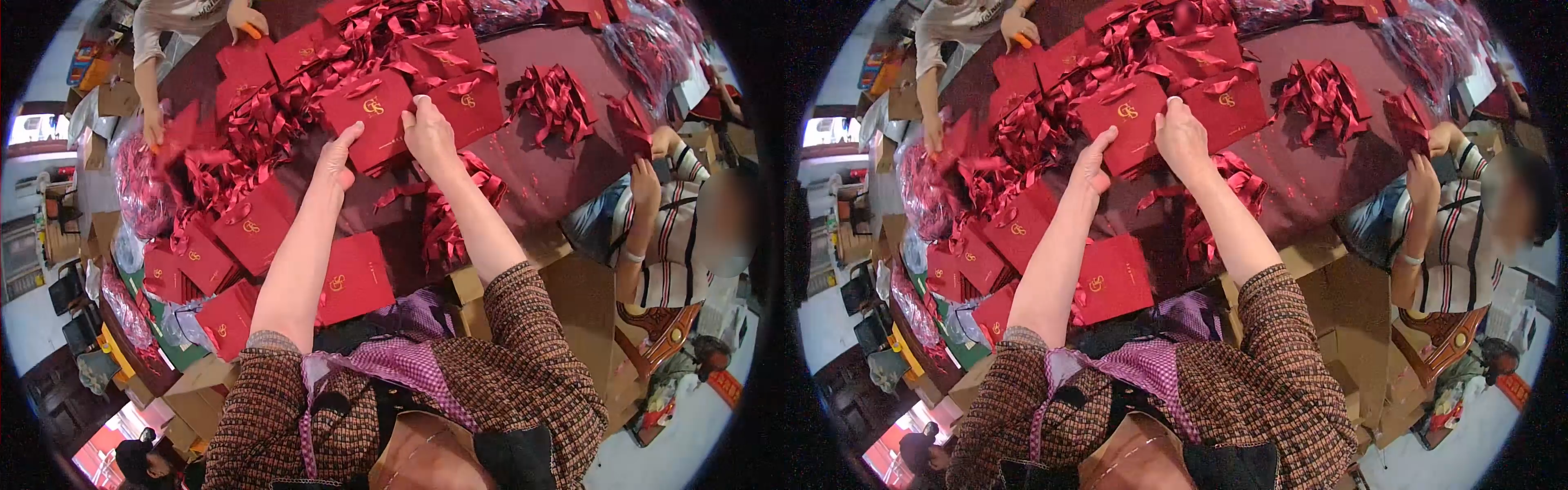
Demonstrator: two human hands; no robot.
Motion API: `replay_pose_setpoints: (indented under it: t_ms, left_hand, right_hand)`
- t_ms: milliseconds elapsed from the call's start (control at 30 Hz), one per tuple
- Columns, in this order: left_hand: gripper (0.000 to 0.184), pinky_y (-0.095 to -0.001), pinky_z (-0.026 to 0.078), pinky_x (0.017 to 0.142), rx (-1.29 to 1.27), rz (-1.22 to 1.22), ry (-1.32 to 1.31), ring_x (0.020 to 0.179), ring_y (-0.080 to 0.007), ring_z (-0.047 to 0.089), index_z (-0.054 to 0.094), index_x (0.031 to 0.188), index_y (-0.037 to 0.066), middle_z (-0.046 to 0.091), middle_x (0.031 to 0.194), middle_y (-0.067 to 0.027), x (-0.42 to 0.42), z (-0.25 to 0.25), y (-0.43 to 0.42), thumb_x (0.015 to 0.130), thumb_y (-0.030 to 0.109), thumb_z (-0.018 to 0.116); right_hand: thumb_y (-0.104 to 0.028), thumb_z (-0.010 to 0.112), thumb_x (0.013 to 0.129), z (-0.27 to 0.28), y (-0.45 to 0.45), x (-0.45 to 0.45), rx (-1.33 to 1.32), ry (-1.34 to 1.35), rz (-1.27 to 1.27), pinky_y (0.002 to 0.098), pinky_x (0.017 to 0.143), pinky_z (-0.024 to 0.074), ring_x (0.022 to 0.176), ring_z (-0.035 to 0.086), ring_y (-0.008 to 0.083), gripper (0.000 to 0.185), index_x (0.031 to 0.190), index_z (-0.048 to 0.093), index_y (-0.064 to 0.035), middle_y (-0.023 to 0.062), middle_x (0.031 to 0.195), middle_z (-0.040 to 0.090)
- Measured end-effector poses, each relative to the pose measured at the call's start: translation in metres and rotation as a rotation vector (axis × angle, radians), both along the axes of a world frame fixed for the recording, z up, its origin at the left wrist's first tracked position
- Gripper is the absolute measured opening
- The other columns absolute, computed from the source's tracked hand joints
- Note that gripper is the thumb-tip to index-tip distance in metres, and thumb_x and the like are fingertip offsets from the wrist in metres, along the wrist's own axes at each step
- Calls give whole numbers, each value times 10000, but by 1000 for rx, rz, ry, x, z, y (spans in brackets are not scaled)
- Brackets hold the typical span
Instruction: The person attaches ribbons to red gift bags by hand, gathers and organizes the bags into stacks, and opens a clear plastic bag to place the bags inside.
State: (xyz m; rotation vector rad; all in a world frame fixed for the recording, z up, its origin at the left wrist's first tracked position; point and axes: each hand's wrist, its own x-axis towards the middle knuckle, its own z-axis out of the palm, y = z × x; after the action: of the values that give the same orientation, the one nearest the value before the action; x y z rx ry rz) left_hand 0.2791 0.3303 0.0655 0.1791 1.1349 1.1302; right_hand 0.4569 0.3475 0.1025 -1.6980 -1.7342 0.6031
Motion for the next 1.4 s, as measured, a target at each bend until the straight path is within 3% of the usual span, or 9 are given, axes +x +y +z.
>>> replay_pose_setpoints:
  t_ms: [200, 300, 400, 567, 700, 900, 1067, 1267, 1400]
  left_hand:
    - [404, -432, 492, 893, -12, 43, -149, 976, -271, 611, 570, 1117, -14, 628, 1077, -119, -12, -4, -3, 754, 87, 717]
    - [358, -455, 498, 879, 18, 58, -184, 991, -281, 609, 569, 1122, -4, 629, 1076, -127, -21, -3, -10, 786, 64, 671]
    - [353, -464, 493, 888, 11, 96, -190, 1005, -287, 606, 565, 1135, 12, 623, 1096, -126, -25, 7, -19, 799, 70, 654]
    - [374, -470, 477, 914, 82, 85, -273, 1035, -295, 594, 548, 1159, 5, 606, 1143, -131, -35, 6, -29, 808, 86, 649]
    - [373, -480, 451, 947, 85, 123, -350, 1065, -309, 579, 541, 1172, 1, 598, 1162, -142, -36, 6, -38, 827, 113, 632]
    - [412, -519, 438, 952, 102, 163, -414, 1087, -330, 564, 534, 1191, 19, 594, 1168, -153, -29, 25, -52, 797, 96, 629]
    - [323, -473, 472, 911, 147, 117, -526, 989, -292, 613, 574, 1113, 15, 638, 1067, -139, -33, 28, -64, 810, 117, 620]
    - [372, -482, 464, 933, 279, 103, -424, 1030, -287, 600, 519, 1207, 27, 608, 1135, -131, -23, 35, -77, 843, 81, 578]
    - [418, -441, 469, 931, 347, 57, -331, 1032, -255, 598, 519, 1208, 40, 598, 1153, -109, -25, 51, -89, 802, 34, 619]
  right_hand:
    - [-175, 616, 847, -3, -7, -3, 55, 54, 47, 434, 785, 489, 918, 610, 393, 326, 1099, 533, 16, 253, 971, 620]
    - [-147, 625, 858, 5, -4, 8, -73, 475, 147, 310, 844, 476, 935, 630, 219, 330, 1133, 578, 29, 143, 1015, 661]
    - [-111, 589, 880, 26, -6, 25, -277, 879, 76, 268, 718, 497, 860, 626, 152, 261, 1122, 600, -13, 91, 981, 660]
    - [-89, 582, 871, -9, 4, 43, 27, 646, 1, 269, 768, 482, 854, 614, 154, 192, 1028, 644, 2, 77, 918, 669]
    - [-42, 528, 893, -9, -7, 42, -226, 519, 151, 252, 848, 448, 933, 584, 121, 218, 1081, 626, 9, 71, 979, 660]
    - [-87, 511, 882, -40, -10, 41, -37, 215, 282, 309, 828, 466, 916, 626, 218, 281, 1144, 599, -33, 158, 971, 669]
    - [-69, 488, 910, -12, -6, 50, -168, 362, 234, 290, 945, 408, 1064, 561, 177, 296, 1181, 581, 7, 117, 1131, 626]
    - [-293, 515, 950, -23, 2, 64, -515, 883, 209, 309, 941, 436, 1096, 545, 175, 423, 1240, 531, 15, 109, 1197, 580]
    - [-553, 622, 805, 13, -10, 48, -699, 1095, 624, 372, 1039, 350, 1206, 466, 231, 839, 1346, 350, 27, 118, 1331, 457]
